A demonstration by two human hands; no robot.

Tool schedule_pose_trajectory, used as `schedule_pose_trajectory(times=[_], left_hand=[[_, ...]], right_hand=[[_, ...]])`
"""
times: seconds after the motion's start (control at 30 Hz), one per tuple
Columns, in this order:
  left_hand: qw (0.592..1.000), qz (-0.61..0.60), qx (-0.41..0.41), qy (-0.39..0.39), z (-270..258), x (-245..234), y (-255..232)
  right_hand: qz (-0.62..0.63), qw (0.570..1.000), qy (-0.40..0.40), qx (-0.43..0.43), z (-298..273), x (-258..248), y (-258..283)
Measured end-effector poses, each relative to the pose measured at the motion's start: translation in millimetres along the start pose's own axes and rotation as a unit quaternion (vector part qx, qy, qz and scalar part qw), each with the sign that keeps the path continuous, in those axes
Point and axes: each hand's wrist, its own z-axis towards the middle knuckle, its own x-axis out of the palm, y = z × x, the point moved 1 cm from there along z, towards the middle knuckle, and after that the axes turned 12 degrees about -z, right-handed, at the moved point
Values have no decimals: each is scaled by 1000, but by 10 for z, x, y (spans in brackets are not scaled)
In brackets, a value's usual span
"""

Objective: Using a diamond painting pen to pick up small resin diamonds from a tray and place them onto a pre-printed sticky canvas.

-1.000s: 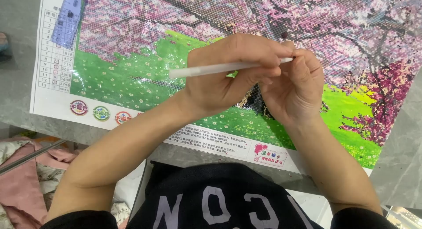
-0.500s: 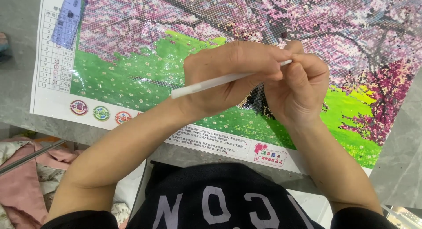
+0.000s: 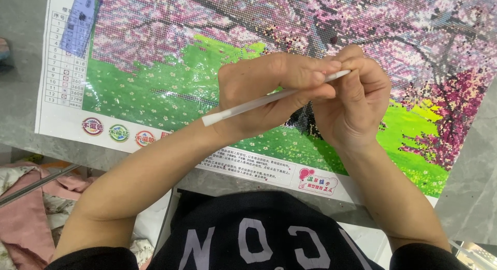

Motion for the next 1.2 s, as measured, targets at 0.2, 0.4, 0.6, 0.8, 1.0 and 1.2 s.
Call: schedule_pose_trajectory(times=[0.2,0.4,0.6,0.8,1.0,1.2], left_hand=[[1000,5,8,-14,-58,15,60],[984,-106,-127,-58,-92,23,67],[941,-270,-188,-82,-10,-16,148],[938,-232,-201,163,299,-343,150],[897,-168,-208,352,349,-495,356],[846,-356,-263,296,311,-374,251]], right_hand=[[-41,999,-8,-34,-2,-6,-20],[-17,999,12,-42,3,7,-11],[44,999,22,10,79,72,12],[-24,999,-43,18,313,-256,61],[-113,990,-78,4,408,-549,16],[-136,987,-77,42,434,-643,-99]])
